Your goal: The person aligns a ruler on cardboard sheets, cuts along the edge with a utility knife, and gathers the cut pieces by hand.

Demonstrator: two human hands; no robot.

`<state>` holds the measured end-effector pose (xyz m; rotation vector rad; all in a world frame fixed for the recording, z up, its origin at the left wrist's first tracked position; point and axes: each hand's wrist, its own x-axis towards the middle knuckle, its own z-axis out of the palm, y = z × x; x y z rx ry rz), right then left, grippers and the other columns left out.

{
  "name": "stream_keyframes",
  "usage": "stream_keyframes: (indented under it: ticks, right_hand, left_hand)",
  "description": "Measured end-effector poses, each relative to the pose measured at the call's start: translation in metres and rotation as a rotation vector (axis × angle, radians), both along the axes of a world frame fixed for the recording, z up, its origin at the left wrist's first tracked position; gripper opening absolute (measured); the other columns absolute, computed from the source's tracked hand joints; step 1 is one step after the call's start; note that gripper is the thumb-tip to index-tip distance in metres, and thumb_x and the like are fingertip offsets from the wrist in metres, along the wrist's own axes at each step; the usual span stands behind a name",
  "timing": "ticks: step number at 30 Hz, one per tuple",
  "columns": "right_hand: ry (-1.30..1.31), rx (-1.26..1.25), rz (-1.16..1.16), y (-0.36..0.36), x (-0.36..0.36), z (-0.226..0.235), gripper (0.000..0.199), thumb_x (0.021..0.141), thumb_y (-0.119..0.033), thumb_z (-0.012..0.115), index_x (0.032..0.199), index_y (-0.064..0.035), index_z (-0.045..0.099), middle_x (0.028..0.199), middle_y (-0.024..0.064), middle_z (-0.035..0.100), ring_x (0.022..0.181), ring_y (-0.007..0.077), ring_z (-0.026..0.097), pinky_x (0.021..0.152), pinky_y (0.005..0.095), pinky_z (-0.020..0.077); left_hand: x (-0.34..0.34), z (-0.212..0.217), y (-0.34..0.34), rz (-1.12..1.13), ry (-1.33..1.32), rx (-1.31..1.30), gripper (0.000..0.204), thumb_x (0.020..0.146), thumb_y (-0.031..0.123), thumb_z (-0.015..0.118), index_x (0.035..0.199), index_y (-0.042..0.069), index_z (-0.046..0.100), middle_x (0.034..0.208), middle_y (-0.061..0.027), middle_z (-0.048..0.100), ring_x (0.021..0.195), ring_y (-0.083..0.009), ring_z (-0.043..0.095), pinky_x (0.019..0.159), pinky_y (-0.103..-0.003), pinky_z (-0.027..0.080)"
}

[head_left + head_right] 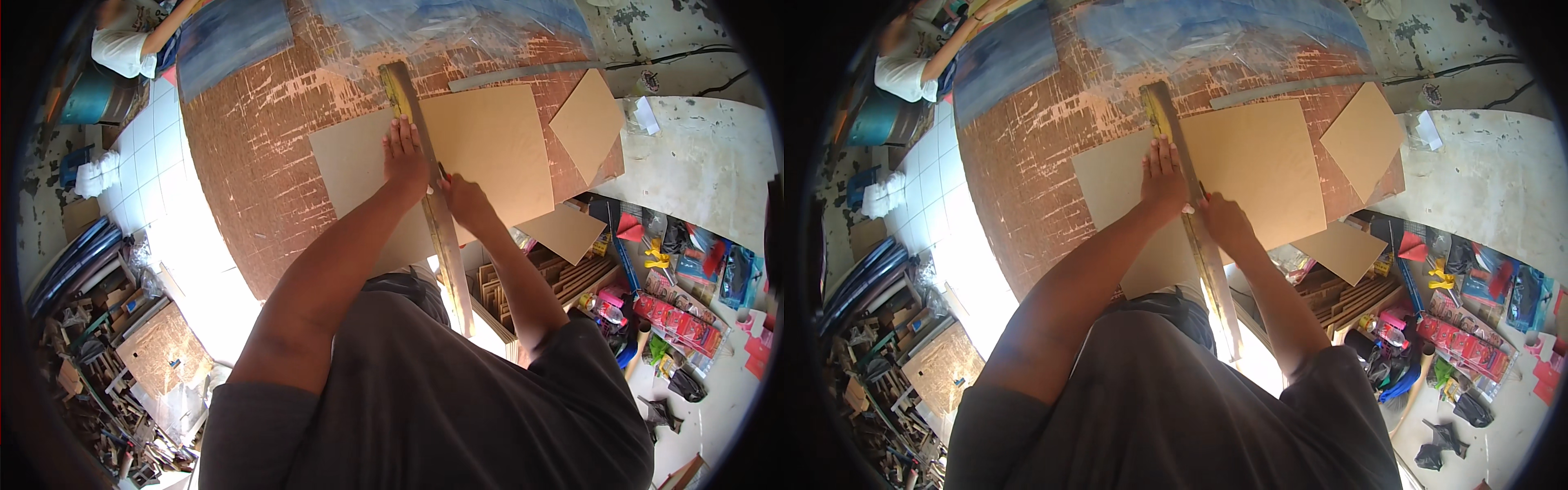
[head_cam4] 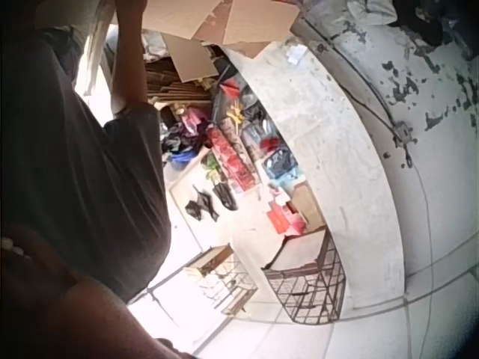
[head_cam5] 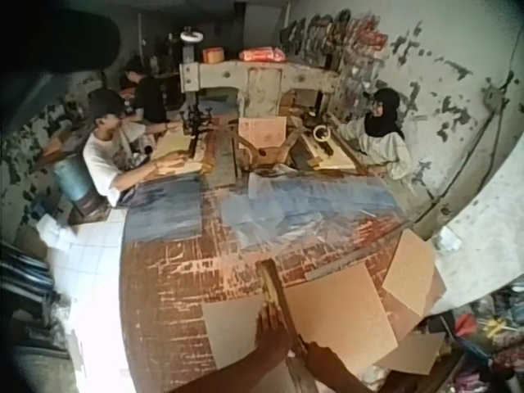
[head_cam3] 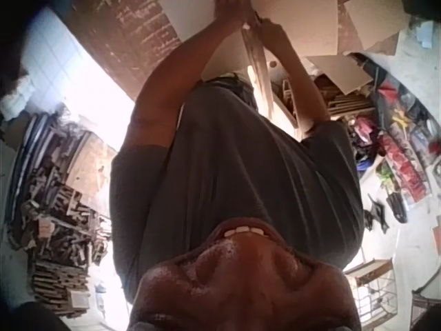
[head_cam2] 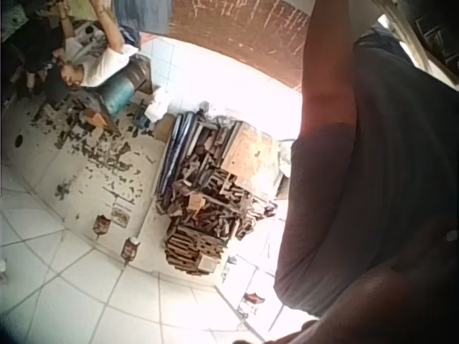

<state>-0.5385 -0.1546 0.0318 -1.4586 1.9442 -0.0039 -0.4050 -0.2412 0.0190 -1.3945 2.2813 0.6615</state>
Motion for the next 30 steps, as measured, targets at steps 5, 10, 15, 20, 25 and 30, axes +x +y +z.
stream_keyframes:
  ticks: [5, 10, 15, 20, 25, 30]
  right_hand:
    - [-0.003, 0.076, 0.001, 0.082, -0.005, 0.005, 0.04, 0.103, -0.037, 0.045, 0.101, 0.0018, 0.055, 0.081, 0.03, 0.067, 0.081, 0.0484, 0.066, 0.072, 0.0564, 0.0524]
    - [-0.026, 0.088, 0.012, 0.125, -0.011, 0.009, 0.041, 0.103, -0.034, 0.045, 0.095, 0.0059, 0.053, 0.074, 0.0312, 0.063, 0.078, 0.0504, 0.064, 0.067, 0.0557, 0.0495]
    - [-0.001, 0.135, -0.022, 0.13, -0.009, 0.014, 0.04, 0.103, -0.033, 0.045, 0.097, 0.0053, 0.054, 0.075, 0.0313, 0.063, 0.079, 0.0502, 0.064, 0.068, 0.0561, 0.0494]
    - [0.005, 0.146, 0.133, 0.177, -0.016, 0.023, 0.041, 0.104, -0.034, 0.044, 0.098, 0.0037, 0.058, 0.078, 0.031, 0.064, 0.079, 0.0496, 0.064, 0.072, 0.0566, 0.0492]
    - [0.019, 0.454, -0.046, 0.225, -0.042, 0.024, 0.045, 0.104, -0.036, 0.042, 0.096, 0.0044, 0.059, 0.079, 0.0298, 0.065, 0.074, 0.0494, 0.063, 0.07, 0.0545, 0.0499]
    - [0.045, 0.03, -0.087, 0.085, -0.026, 0.053, 0.039, 0.105, -0.033, 0.041, 0.097, 0.0013, 0.057, 0.075, 0.0239, 0.066, 0.077, 0.0433, 0.067, 0.067, 0.0525, 0.0523]
  left_hand:
    - [0.003, -0.029, 0.001, 0.043, 0.06, -0.084, 0.111, 0.084, 0.038, 0.071, 0.151, -0.014, -0.001, 0.159, -0.0312, -0.014, 0.149, -0.0468, -0.006, 0.12, -0.056, 0.01]
    - [0.002, -0.027, 0.002, 0.004, 0.039, -0.073, 0.131, 0.074, 0.046, 0.083, 0.149, -0.016, -0.004, 0.157, -0.035, -0.015, 0.148, -0.0503, -0.006, 0.12, -0.058, 0.014]
    - [0.002, -0.024, 0.002, -0.006, 0.076, -0.063, 0.133, 0.072, 0.047, 0.084, 0.149, -0.016, -0.003, 0.157, -0.0357, -0.015, 0.148, -0.0504, -0.005, 0.119, -0.058, 0.015]
    - [0.005, -0.031, 0.003, 0.01, 0.077, -0.109, 0.132, 0.071, 0.047, 0.085, 0.149, -0.017, -0.001, 0.157, -0.0361, -0.012, 0.148, -0.0503, -0.003, 0.119, -0.059, 0.016]
    - [0.006, -0.023, 0.008, -0.009, 0.11, -0.172, 0.133, 0.07, 0.047, 0.085, 0.149, -0.016, 0.001, 0.157, -0.0364, -0.01, 0.148, -0.0504, -0.002, 0.118, -0.059, 0.017]
    - [0.007, 0.0, -0.004, 0.021, 0.037, 0.049, 0.128, 0.076, 0.043, 0.083, 0.151, -0.013, -0.005, 0.159, -0.0311, -0.018, 0.149, -0.0474, -0.01, 0.12, -0.056, 0.009]
